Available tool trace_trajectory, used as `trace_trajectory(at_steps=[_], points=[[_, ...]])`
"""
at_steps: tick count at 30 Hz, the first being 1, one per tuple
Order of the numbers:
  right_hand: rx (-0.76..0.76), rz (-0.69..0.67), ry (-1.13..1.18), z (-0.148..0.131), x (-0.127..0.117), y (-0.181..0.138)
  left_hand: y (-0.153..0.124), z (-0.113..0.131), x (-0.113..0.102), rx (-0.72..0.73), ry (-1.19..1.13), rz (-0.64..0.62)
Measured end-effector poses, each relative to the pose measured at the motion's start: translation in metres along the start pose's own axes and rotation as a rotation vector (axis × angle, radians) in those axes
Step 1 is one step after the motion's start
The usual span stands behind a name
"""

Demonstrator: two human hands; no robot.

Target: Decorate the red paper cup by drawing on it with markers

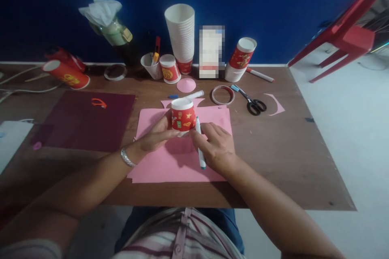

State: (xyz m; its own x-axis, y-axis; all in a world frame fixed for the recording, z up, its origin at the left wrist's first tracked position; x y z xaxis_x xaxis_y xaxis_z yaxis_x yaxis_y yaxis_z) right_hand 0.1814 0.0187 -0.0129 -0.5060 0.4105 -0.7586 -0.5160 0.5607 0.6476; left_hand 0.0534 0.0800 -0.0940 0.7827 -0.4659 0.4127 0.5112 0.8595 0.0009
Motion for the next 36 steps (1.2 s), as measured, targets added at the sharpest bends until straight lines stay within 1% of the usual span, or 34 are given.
trace_trajectory(at_steps=[3,6,7,9,12,14,17,20,22,25,29,32,34,36], points=[[-0.007,-0.058,0.034,0.000,0.007,0.001,0.000,-0.005,-0.007,-0.033,0.049,0.073],[0.029,-0.059,0.250,0.005,0.008,0.001,0.001,-0.004,-0.011,-0.029,0.132,0.118],[0.050,-0.026,0.339,0.007,0.005,0.001,0.001,-0.004,-0.011,-0.025,0.154,0.120],[0.127,0.098,0.472,0.017,-0.006,-0.001,0.000,-0.003,-0.008,-0.013,0.206,0.111],[0.336,0.309,0.557,0.042,-0.018,-0.011,-0.003,0.002,-0.001,0.007,0.383,0.069],[0.467,0.352,0.577,0.056,-0.014,-0.018,-0.005,0.004,0.005,-0.011,0.544,0.021],[0.521,0.277,0.581,0.065,0.001,-0.017,-0.006,0.003,0.012,-0.063,0.705,-0.055],[0.541,0.165,0.604,0.067,0.015,-0.014,-0.005,0.001,0.014,-0.085,0.739,-0.090],[0.562,0.126,0.616,0.069,0.019,-0.014,-0.004,0.000,0.016,-0.097,0.721,-0.114],[0.586,0.118,0.606,0.072,0.019,-0.016,-0.003,0.000,0.022,-0.109,0.659,-0.169],[0.640,0.098,0.680,0.085,0.021,-0.014,-0.003,0.004,0.026,-0.100,0.578,-0.213],[0.613,0.008,0.725,0.091,0.026,-0.002,-0.004,0.002,0.027,-0.111,0.545,-0.234],[0.570,-0.047,0.719,0.091,0.032,0.007,-0.005,-0.004,0.024,-0.167,0.506,-0.225],[0.530,-0.055,0.725,0.090,0.038,0.014,-0.007,-0.011,0.020,-0.225,0.474,-0.198]])
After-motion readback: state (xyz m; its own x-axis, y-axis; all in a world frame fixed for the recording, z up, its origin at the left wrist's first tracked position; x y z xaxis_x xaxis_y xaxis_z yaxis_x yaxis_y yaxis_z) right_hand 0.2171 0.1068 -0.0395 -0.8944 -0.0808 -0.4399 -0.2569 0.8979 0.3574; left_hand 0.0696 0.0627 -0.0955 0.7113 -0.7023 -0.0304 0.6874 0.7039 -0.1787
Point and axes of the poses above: each hand's wrist, its own y-axis towards the middle knuckle, its own x-axis out of the palm, z = x × y, the point moved 10 cm from there along y, towards the middle knuckle
